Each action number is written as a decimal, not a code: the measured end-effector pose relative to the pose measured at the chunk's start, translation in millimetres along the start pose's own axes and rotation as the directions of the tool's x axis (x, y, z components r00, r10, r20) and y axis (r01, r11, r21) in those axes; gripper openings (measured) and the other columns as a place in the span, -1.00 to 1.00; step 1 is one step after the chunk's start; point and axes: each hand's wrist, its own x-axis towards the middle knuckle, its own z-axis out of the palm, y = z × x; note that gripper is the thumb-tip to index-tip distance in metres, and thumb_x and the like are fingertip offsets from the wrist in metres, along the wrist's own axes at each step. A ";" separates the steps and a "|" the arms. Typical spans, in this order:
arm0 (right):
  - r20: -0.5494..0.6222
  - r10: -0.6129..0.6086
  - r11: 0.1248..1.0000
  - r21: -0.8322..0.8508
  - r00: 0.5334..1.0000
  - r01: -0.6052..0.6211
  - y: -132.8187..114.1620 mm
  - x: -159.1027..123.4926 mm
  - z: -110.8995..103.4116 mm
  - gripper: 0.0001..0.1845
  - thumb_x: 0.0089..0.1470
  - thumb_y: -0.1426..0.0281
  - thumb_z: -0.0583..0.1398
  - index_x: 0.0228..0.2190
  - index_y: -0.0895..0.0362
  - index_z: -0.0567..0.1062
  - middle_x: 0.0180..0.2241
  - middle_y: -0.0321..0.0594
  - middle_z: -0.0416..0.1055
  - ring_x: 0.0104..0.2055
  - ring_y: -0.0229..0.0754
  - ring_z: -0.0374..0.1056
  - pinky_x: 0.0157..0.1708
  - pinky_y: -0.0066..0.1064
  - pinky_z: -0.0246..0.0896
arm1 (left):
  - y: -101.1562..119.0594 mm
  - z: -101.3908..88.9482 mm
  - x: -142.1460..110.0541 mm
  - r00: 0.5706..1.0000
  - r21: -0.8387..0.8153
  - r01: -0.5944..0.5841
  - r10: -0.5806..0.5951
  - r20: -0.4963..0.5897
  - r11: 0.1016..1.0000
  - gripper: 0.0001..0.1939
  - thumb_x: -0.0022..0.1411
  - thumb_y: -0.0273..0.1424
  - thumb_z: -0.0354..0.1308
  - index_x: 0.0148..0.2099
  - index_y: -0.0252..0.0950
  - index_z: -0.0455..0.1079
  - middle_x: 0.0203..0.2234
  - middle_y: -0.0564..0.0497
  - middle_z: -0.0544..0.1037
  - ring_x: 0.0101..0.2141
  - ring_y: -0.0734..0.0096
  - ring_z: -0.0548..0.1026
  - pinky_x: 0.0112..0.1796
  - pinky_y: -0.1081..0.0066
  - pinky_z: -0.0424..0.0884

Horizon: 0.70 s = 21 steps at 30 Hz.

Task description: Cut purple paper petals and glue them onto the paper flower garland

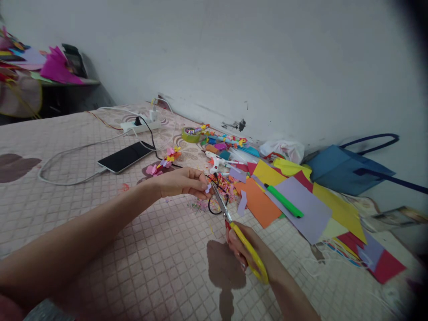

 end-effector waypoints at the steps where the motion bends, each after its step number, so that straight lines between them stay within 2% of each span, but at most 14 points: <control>1: 0.006 0.005 1.000 0.000 1.000 -0.005 0.5 -0.4 -0.9 -0.57 0.07 0.00 0.05 -0.52 0.11 0.20 -0.69 -0.49 0.04 -0.71 -0.43 -0.06 -0.75 -0.60 0.00 | -0.1 -0.4 -0.1 1.000 0.002 0.003 -0.003 0.003 1.000 -0.86 -0.01 -0.46 0.29 -0.42 -0.38 0.38 -0.43 -0.04 0.58 -0.35 0.45 0.55 -0.24 0.44 0.45; 6: 0.049 0.041 0.997 0.062 0.998 -0.044 -1.3 -3.0 -5.2 -0.64 0.09 0.08 0.06 -0.51 0.11 0.22 -0.66 -0.47 0.04 -0.70 -0.43 -0.06 -0.75 -0.61 -0.04 | 0.5 -2.6 -0.7 0.998 0.028 0.028 -0.030 0.054 0.999 -0.90 0.01 -0.48 0.27 -0.41 -0.38 0.40 -0.42 -0.05 0.59 -0.35 0.47 0.55 -0.25 0.48 0.45; 12: 0.081 0.035 0.999 0.024 0.996 -0.037 -8.7 -2.9 -7.7 -0.62 0.01 0.07 0.12 -0.53 0.11 0.20 -0.66 -0.47 0.03 -0.71 -0.44 -0.07 -0.77 -0.60 -0.05 | 1.9 -3.8 -1.7 0.996 0.051 0.045 -0.048 0.075 0.998 -0.89 0.01 -0.47 0.28 -0.43 -0.37 0.39 -0.44 -0.03 0.59 -0.37 0.47 0.55 -0.30 0.51 0.47; 21: 0.075 0.044 0.999 0.001 0.996 -0.044 -10.7 -4.0 -7.8 -0.63 0.02 0.09 0.13 -0.52 0.11 0.20 -0.64 -0.47 0.06 -0.71 -0.45 -0.05 -0.77 -0.61 -0.01 | 2.4 -3.6 -2.6 0.994 0.039 0.035 -0.039 0.100 0.999 -0.89 0.01 -0.47 0.27 -0.43 -0.37 0.39 -0.45 -0.01 0.58 -0.36 0.48 0.55 -0.31 0.53 0.47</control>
